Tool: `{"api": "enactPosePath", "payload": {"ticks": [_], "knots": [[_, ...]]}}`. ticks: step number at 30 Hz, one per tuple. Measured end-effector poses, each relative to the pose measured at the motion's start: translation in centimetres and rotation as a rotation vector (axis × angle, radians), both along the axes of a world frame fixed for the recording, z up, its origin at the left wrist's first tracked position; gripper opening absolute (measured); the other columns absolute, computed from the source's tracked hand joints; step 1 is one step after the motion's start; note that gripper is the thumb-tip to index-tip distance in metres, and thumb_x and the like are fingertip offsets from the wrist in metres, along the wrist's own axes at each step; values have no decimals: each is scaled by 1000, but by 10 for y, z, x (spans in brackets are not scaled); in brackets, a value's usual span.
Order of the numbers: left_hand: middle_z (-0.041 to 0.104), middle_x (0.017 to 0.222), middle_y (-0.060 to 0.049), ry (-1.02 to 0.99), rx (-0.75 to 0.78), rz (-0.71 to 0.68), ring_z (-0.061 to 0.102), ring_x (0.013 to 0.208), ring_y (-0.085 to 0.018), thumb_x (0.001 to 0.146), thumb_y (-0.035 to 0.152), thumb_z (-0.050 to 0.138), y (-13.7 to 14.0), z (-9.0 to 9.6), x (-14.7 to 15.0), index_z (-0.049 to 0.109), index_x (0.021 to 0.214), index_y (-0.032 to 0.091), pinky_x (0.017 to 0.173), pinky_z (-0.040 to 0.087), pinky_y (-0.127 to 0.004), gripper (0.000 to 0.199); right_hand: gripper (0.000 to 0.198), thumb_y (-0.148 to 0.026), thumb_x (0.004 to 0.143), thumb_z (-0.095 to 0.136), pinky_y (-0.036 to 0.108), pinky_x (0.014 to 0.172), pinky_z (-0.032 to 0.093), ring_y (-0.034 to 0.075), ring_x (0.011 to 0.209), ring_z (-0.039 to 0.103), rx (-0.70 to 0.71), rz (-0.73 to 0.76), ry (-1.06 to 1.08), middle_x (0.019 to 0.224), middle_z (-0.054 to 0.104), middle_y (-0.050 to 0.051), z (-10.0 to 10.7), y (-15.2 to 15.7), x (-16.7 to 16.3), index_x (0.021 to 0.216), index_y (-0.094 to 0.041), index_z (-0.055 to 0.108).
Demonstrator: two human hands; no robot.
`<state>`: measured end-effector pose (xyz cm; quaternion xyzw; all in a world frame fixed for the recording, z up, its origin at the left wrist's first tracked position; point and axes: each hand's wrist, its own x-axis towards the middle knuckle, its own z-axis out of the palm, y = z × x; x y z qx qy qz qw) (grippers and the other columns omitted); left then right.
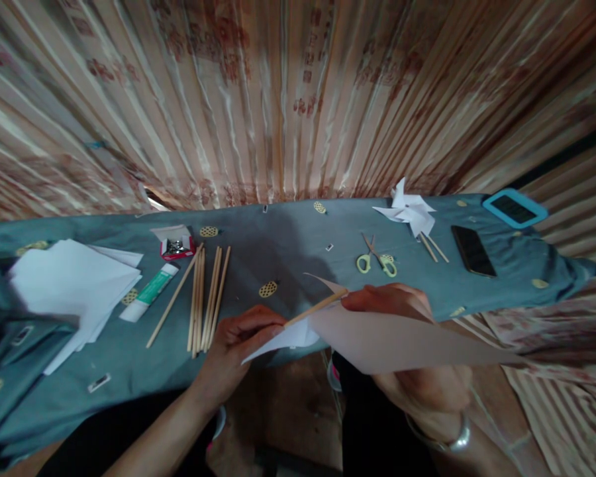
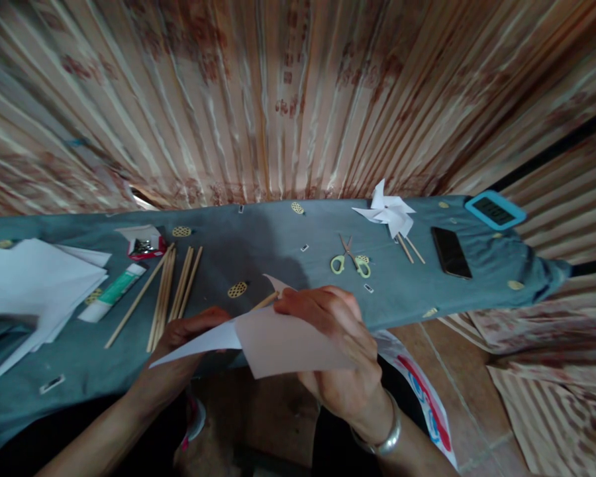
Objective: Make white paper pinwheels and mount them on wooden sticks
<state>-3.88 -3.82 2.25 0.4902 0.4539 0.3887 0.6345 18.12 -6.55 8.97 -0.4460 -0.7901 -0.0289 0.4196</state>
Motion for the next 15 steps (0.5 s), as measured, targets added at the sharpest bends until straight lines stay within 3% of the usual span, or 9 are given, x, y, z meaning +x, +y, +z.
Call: {"api": "enactPosePath", "payload": {"ticks": [7,15], "knots": [[61,69,-2,-37,13,-12,49,62,-13,79,36,73,0,-4,-1,78,70,21,56,36,-23,17,28,-31,94,58,43,80,61,27,92,67,-41,-3,3,97,70,9,-1,-2,2,120,-23,58],[62,73,-3,-32,-2,-30,50,65,-14,79,40,73,-1,-3,-2,80,73,22,59,36,-25,20,30,-26,90,62,41,80,59,25,92,67,-34,11,-12,96,69,8,0,-2,1,120,-20,57]]}}
